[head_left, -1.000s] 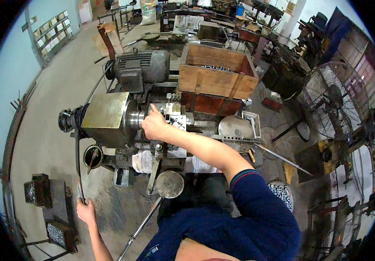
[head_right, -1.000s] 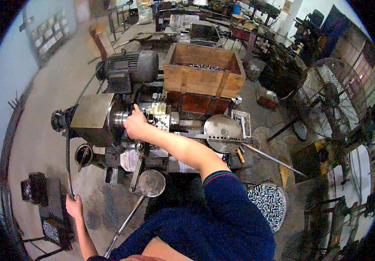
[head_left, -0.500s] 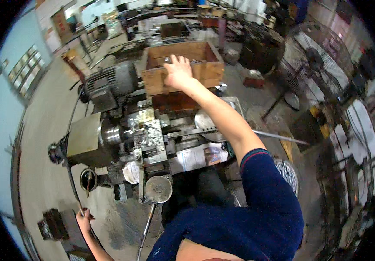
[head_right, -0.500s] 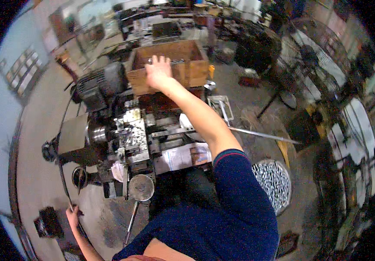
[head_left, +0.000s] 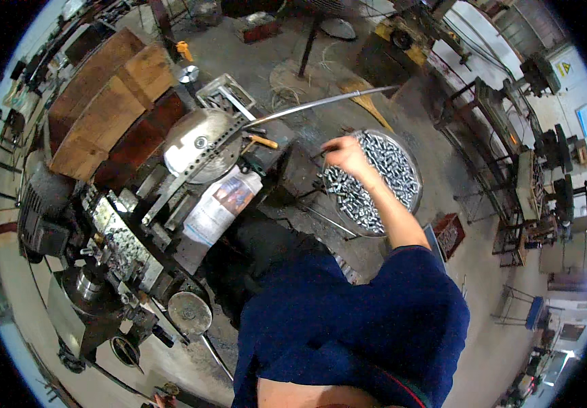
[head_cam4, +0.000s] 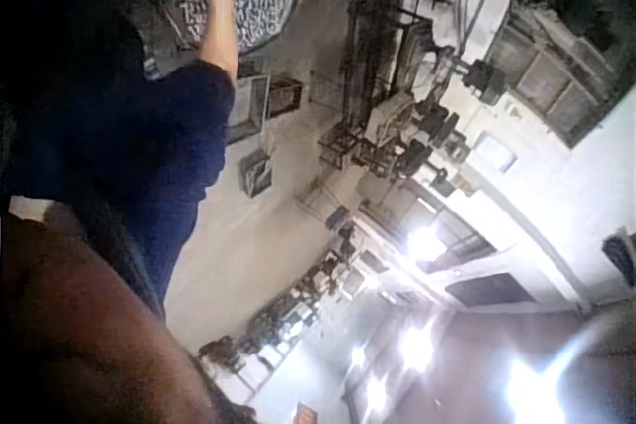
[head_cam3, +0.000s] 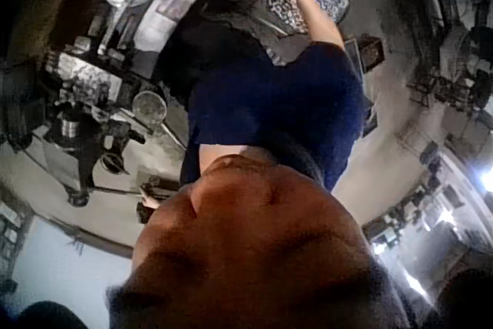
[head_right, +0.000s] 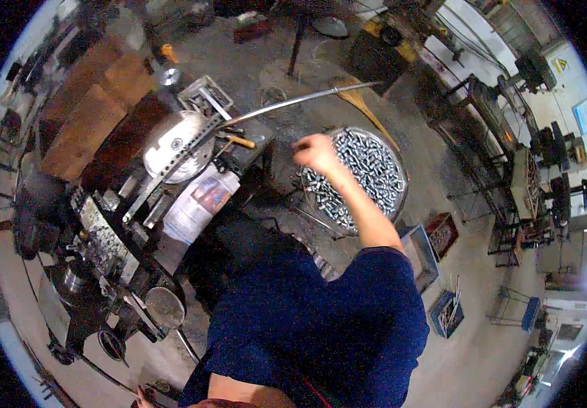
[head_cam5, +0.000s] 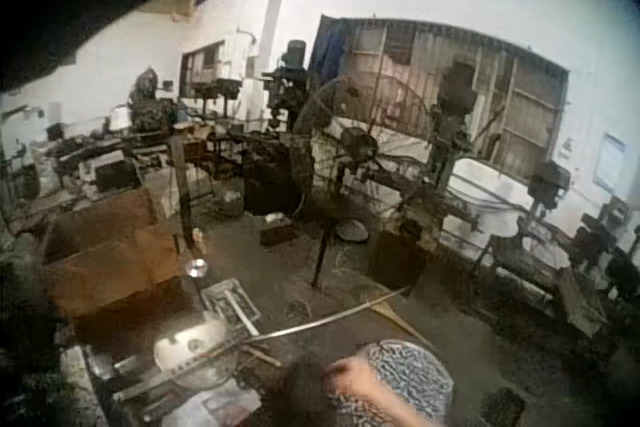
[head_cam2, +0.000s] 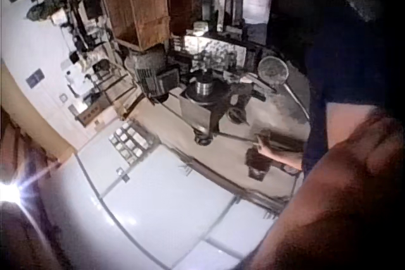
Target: The person places a small metal component into a lathe, tightens it, and operates the machine handles to process it, subsequently removing the part and placing it into a wooden container before repeating the process with another part from a large bin.
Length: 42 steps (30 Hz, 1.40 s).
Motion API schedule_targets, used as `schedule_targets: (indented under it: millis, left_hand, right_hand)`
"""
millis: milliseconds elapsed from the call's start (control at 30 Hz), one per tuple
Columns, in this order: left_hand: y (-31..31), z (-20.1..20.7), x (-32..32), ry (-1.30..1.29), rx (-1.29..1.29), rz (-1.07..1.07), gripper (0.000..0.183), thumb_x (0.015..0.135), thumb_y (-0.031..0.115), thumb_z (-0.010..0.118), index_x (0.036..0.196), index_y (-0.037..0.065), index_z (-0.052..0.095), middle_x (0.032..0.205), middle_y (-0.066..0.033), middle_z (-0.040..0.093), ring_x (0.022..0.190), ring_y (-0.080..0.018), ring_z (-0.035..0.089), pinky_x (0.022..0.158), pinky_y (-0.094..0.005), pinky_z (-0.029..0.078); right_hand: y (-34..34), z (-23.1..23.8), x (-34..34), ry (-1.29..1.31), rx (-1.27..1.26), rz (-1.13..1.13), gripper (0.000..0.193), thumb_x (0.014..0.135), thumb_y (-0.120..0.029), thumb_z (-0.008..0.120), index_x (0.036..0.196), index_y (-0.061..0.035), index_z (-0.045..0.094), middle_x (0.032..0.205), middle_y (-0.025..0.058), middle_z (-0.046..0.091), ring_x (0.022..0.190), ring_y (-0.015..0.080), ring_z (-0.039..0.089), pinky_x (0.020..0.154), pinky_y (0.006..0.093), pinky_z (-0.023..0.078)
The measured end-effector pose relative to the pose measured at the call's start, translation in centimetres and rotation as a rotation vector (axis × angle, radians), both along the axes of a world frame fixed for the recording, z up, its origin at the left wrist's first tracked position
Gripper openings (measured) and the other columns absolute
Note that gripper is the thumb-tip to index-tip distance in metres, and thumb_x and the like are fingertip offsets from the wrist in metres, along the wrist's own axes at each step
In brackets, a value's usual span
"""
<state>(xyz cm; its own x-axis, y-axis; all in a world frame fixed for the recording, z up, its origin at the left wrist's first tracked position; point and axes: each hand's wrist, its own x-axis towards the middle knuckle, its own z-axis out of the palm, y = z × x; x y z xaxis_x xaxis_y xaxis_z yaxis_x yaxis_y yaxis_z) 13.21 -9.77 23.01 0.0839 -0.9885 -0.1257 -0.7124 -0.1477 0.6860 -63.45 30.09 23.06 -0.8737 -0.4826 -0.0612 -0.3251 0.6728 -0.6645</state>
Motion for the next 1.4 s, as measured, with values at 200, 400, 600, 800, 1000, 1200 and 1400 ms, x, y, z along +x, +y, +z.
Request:
schedule_targets:
  millis: [200, 400, 600, 800, 1000, 1200, 1400]
  left_hand:
    - [-1.0, 0.0, -3.1, -0.051, 0.026, -0.027, 0.039, 0.075, 0.038, 0.068, 0.096, 0.006, 0.067, 0.081, -0.0183, 0.064, 0.070, -0.0342, 0.060, 0.064, -0.0433, 0.048]
    - [0.3, 1.2, -3.1, -0.099, 0.016, -0.023, 0.039, 0.075, 0.038, 0.068, 0.097, 0.006, 0.067, 0.081, -0.0183, 0.064, 0.071, -0.0340, 0.060, 0.064, -0.0432, 0.048]
    - [0.4, 1.7, -3.3, -0.133, 0.017, -0.050, 0.039, 0.075, 0.038, 0.068, 0.097, 0.006, 0.067, 0.081, -0.0183, 0.064, 0.072, -0.0338, 0.060, 0.064, -0.0432, 0.048]
    - [0.6, 2.6, -3.4, -0.179, 0.012, -0.084, 0.039, 0.075, 0.038, 0.067, 0.097, 0.006, 0.066, 0.081, -0.0183, 0.064, 0.072, -0.0336, 0.060, 0.064, -0.0431, 0.048]
    - [1.5, 4.8, -5.1, -0.409, -0.076, -0.147, 0.039, 0.075, 0.038, 0.067, 0.098, 0.006, 0.066, 0.081, -0.0183, 0.064, 0.073, -0.0334, 0.060, 0.064, -0.0430, 0.048]
    - [4.1, 12.5, -15.5, -0.304, -0.090, -0.362, 0.041, 0.084, 0.023, 0.059, 0.115, -0.002, 0.053, 0.101, -0.0186, 0.061, 0.092, -0.0249, 0.057, 0.080, -0.0353, 0.045]
    - [4.3, 14.3, -33.8, 0.100, -0.213, -0.666, 0.031, 0.083, 0.022, 0.062, 0.101, -0.003, 0.062, 0.090, -0.0149, 0.066, 0.081, -0.0190, 0.064, 0.071, -0.0303, 0.049]
  right_hand:
    - [11.5, -10.4, -7.0, 0.126, 0.731, -0.057, 0.033, 0.064, -0.022, 0.059, 0.093, -0.0061, 0.065, 0.102, 0.0172, 0.063, 0.095, 0.0311, 0.061, 0.084, 0.0382, 0.049]
    - [7.4, -10.2, -8.7, 0.042, 0.896, 0.119, 0.038, 0.065, -0.024, 0.060, 0.100, -0.0106, 0.065, 0.108, 0.0123, 0.062, 0.106, 0.0256, 0.055, 0.089, 0.0344, 0.046]
    - [8.1, -10.7, -9.9, 0.056, 1.022, 0.134, 0.038, 0.066, -0.023, 0.059, 0.102, -0.0117, 0.065, 0.106, 0.0122, 0.063, 0.104, 0.0256, 0.057, 0.089, 0.0346, 0.045]
    - [8.0, -11.3, -9.0, -0.014, 1.009, 0.066, 0.045, 0.067, -0.024, 0.057, 0.111, -0.0144, 0.062, 0.131, 0.0064, 0.046, 0.124, 0.0250, 0.038, 0.099, 0.0434, 0.035]
    - [8.8, -9.9, -5.8, 0.256, 0.475, -0.106, 0.054, 0.059, -0.023, 0.064, 0.110, -0.0045, 0.061, 0.124, 0.0228, 0.046, 0.108, 0.0369, 0.050, 0.094, 0.0373, 0.042]
    - [-1.9, -1.8, 3.8, 0.122, -0.305, 0.287, 0.051, 0.057, -0.013, 0.064, 0.107, -0.0001, 0.060, 0.119, 0.0193, 0.047, 0.105, 0.0317, 0.053, 0.090, 0.0358, 0.043]
    - [-18.6, 6.9, 16.0, 0.188, -0.604, 1.118, 0.057, 0.056, -0.014, 0.061, 0.111, 0.0000, 0.056, 0.121, 0.0209, 0.043, 0.108, 0.0358, 0.049, 0.092, 0.0390, 0.041]
